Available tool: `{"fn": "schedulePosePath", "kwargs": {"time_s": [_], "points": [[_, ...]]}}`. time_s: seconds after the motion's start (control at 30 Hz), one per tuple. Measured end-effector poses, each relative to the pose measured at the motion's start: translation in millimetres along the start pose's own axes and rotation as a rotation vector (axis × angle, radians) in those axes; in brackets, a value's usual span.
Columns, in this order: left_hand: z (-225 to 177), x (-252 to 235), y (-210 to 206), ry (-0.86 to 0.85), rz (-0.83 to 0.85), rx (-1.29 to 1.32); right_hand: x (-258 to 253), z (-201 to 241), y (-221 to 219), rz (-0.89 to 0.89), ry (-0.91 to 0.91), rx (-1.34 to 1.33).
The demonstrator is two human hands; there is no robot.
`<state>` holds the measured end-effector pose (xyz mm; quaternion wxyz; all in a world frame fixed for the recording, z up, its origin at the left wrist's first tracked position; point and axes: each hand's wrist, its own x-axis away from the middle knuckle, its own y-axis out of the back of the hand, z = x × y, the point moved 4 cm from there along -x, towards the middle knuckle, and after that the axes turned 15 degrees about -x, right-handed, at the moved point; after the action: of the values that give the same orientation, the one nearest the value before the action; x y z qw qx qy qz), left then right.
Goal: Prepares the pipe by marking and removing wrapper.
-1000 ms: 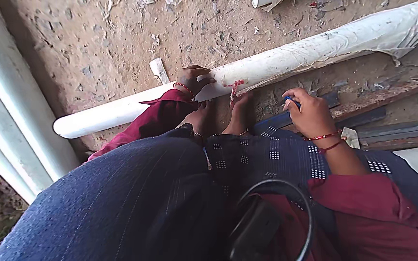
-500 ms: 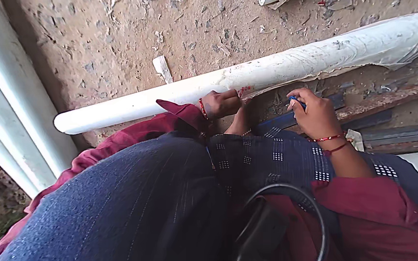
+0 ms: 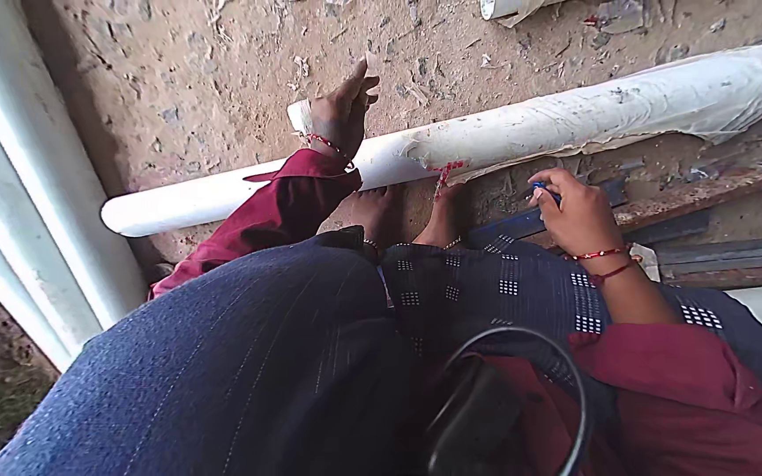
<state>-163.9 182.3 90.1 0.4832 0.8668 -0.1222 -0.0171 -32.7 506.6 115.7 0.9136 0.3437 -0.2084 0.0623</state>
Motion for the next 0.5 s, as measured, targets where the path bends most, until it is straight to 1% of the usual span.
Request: {"fn": "schedulePosePath", "kwargs": {"time_s": [0.07,0.13,0.17,0.23,0.3,0.37,0.47,0.5], "points": [[-6,1,-3,0.096,0.015,0.0,0,1,1,0.0,-0.019,-0.009],[-16,2,-4,0.21,0.085,-0.044,1,1,2,-0.003,-0.027,-0.007],[-18,3,-4,0.212,0.102,-0.101,1,1,2,-0.005,-0.021,-0.001],[-16,2,-2,0.151,0.097,-0.221,0,1,1,-0.006,-0.008,0.003],[-12,1,0,0.097,0.103,-0.267,0,1,1,-0.003,-0.005,-0.002],[-8,0,-2,0.027,0.099,-0.213,0,1,2,-0.002,-0.001,-0.003],[-1,-2,-15,-0.167,0.083,-0.046,1,2,2,-0.001,-0.003,-0.005],[-1,-2,-19,-0.207,0.074,-0.048,1,2,2,-0.004,0.001,-0.004]]}}
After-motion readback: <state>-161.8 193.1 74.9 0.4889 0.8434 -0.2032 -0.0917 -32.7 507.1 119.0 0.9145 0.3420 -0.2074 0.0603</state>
